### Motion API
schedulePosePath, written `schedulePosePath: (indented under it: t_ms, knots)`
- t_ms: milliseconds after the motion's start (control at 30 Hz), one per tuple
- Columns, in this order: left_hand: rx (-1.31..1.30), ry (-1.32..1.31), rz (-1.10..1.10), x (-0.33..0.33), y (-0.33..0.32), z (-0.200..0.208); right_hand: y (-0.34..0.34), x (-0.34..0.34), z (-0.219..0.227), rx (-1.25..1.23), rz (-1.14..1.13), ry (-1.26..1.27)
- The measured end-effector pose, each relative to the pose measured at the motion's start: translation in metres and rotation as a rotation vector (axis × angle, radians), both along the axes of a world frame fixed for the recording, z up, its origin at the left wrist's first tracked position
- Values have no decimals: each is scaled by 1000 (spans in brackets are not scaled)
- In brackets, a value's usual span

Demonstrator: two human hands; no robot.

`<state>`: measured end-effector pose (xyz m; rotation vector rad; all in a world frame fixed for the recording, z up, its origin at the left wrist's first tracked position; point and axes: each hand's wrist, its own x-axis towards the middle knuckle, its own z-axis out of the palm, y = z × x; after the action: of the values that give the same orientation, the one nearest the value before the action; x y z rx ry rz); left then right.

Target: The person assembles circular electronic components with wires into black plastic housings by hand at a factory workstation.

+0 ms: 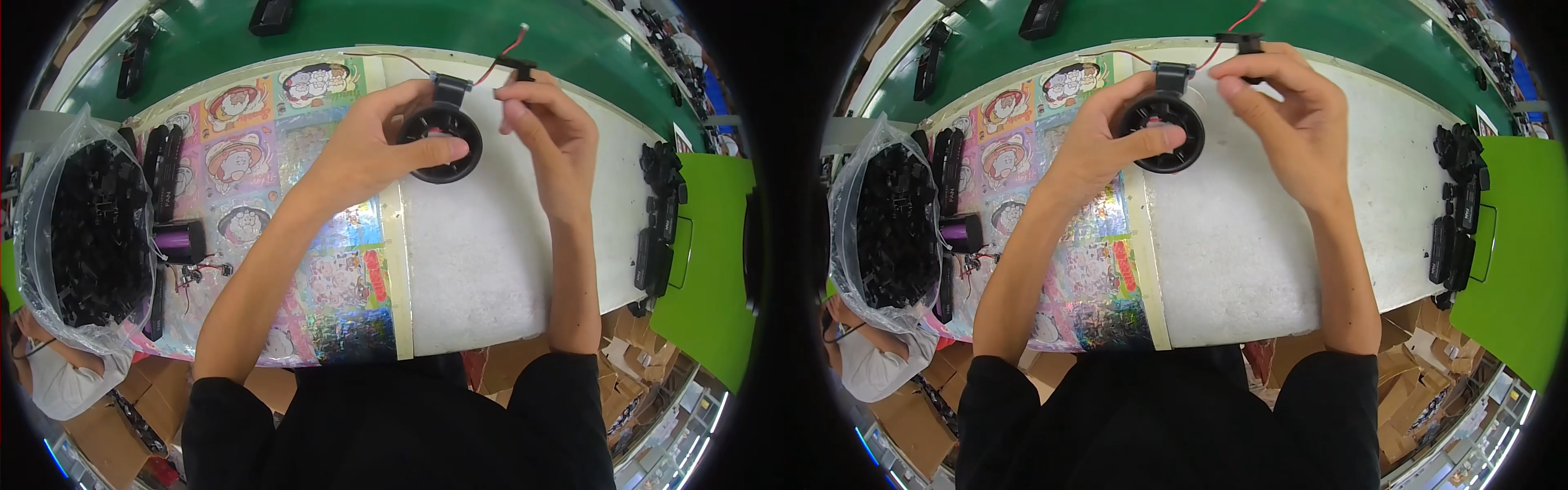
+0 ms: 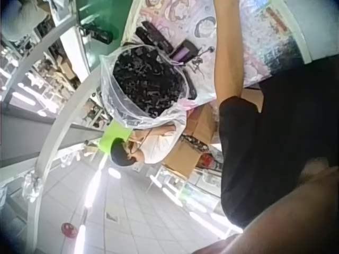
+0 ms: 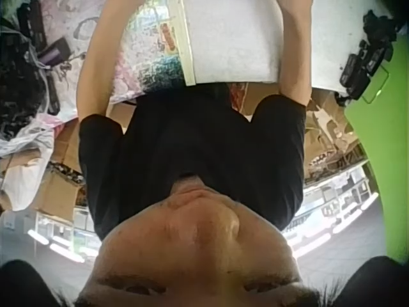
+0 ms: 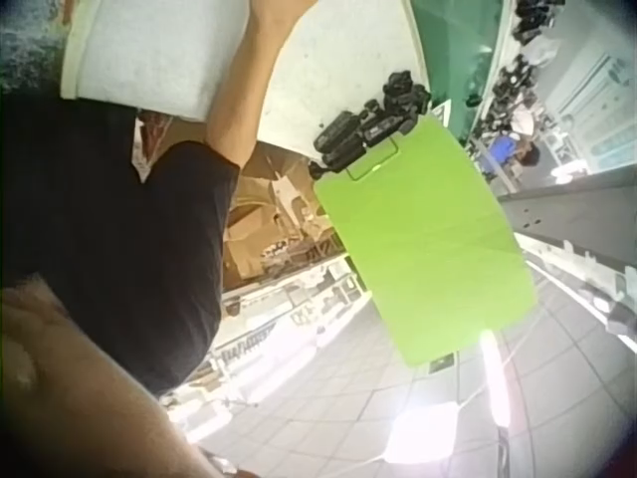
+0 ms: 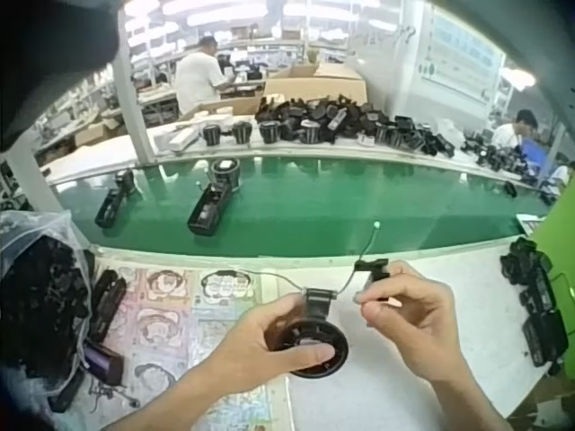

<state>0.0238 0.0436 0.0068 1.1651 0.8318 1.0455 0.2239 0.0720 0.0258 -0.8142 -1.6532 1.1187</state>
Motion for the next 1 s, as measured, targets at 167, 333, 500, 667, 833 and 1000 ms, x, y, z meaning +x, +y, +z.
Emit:
schedulePosePath:
  t_ms: [167, 333, 500, 667, 833, 1000]
  knots:
    - [35, 21, -25, 1, -2, -3, -2, -1, 9, -38, -37, 88]
    - [13, 6, -11, 3, -2, -6, -9, -5, 8, 95, -46, -127]
    - [198, -62, 107, 12, 0, -14, -12, -13, 18, 394, -134, -471]
    - [112, -97, 40, 10, -4, -7, -10, -13, 7, 480, -169, -483]
    - [101, -84, 62, 8, -8, -6, -15, -22, 2, 473, -206, -442]
    - [67, -160, 14, 4, -7, -11, -23, -29, -5, -81, -34, -121]
